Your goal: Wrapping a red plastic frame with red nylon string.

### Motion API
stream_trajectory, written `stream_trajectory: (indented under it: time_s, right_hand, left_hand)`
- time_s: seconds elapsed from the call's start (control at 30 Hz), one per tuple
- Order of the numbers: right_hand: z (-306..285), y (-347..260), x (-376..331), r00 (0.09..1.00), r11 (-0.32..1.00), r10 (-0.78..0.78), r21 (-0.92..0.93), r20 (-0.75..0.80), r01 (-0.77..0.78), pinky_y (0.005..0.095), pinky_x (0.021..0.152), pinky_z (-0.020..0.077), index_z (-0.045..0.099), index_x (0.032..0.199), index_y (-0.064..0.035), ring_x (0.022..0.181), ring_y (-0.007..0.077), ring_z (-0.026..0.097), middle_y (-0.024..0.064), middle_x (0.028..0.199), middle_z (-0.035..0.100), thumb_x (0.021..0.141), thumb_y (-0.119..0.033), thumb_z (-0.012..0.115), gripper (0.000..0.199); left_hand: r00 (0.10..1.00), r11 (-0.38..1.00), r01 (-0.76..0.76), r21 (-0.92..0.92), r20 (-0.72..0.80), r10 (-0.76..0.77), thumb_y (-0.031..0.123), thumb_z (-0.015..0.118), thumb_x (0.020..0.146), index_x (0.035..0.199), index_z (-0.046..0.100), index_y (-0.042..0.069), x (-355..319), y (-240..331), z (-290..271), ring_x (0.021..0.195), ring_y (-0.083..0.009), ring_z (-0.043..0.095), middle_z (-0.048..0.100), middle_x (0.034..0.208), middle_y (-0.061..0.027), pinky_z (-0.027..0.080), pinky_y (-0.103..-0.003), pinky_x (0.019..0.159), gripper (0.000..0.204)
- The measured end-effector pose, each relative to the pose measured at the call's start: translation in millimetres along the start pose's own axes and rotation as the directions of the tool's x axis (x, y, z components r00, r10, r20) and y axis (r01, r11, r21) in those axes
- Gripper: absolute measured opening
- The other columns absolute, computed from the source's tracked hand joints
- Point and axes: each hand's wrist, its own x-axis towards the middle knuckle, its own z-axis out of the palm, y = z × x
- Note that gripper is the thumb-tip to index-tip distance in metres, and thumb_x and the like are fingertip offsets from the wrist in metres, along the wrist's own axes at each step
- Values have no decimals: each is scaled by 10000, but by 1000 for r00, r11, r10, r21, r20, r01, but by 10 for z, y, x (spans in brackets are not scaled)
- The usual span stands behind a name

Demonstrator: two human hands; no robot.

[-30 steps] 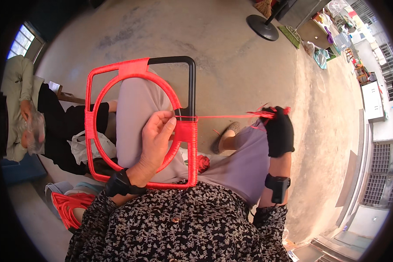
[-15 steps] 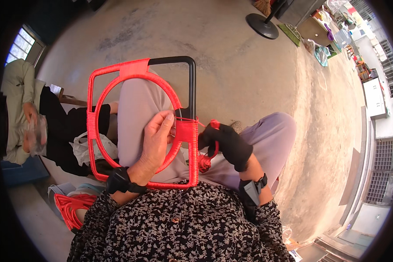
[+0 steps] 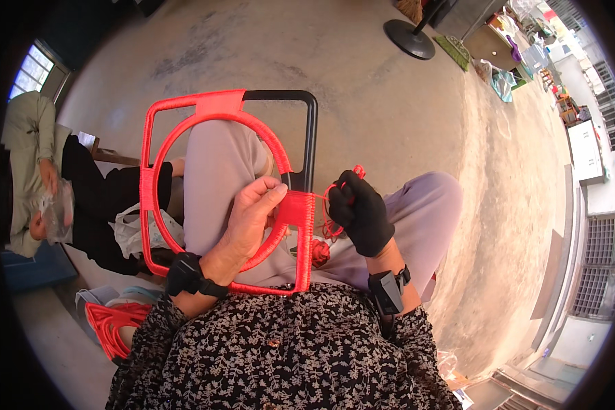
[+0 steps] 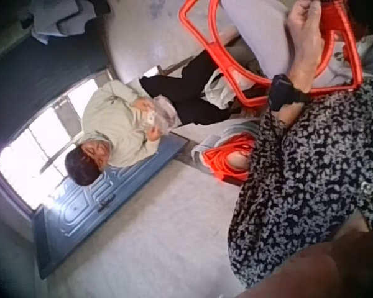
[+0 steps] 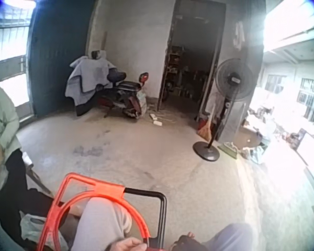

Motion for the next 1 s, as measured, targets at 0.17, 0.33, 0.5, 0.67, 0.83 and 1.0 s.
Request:
stream_trajectory:
  time_s: [0.17,0.33,0.5,0.67,0.83,1.0]
  right_hand:
    - [-17,-360,-2,901,842,138,-430,-412,-326,239,479,378,574,969,-35,528,83,477,30,756,570,897,-282,576,257]
    - [-169,-306,171,781,472,-517,-878,-349,-80,310,620,512,610,1005,-56,659,210,647,102,832,651,838,-120,615,178]
    - [770,-429,314,705,-366,-411,-813,578,453,406,904,451,616,1034,-55,1043,338,573,147,1030,631,731,-69,585,305]
    - [823,-483,72,843,137,-507,-948,181,286,348,736,527,625,1000,-39,850,252,660,125,968,649,838,-161,618,203]
    - [288,-311,147,997,821,54,-567,-52,-74,252,603,498,612,1057,-20,712,138,648,43,895,650,941,-253,520,276]
    - [276,-121,228,932,829,361,-445,-39,-340,248,545,460,603,1131,-6,618,83,568,22,774,611,915,-226,579,309]
  left_hand:
    - [1000,1000,-16,1,10,16,171,553,945,891,547,30,11,-3,-33,550,-105,586,629,736,-52,516,-263,463,151]
    - [998,988,-55,145,-8,57,244,507,967,950,560,23,-16,-29,-2,607,-106,590,632,792,-63,514,-253,527,229]
    - [969,981,-196,18,-151,196,486,380,974,1140,549,32,26,-34,22,763,-93,577,625,948,-44,480,-235,643,512]
    - [957,976,-203,73,-198,214,113,522,955,995,563,46,8,-35,-29,792,-65,579,615,921,4,478,-215,676,88]
    - [974,981,-175,87,-131,185,80,534,946,1037,572,12,80,-147,-78,798,-54,570,622,934,-24,472,-206,725,119]
    - [991,994,-109,18,-77,110,68,534,942,1084,593,-1,70,-95,-13,798,-56,578,633,941,-21,480,-206,736,168]
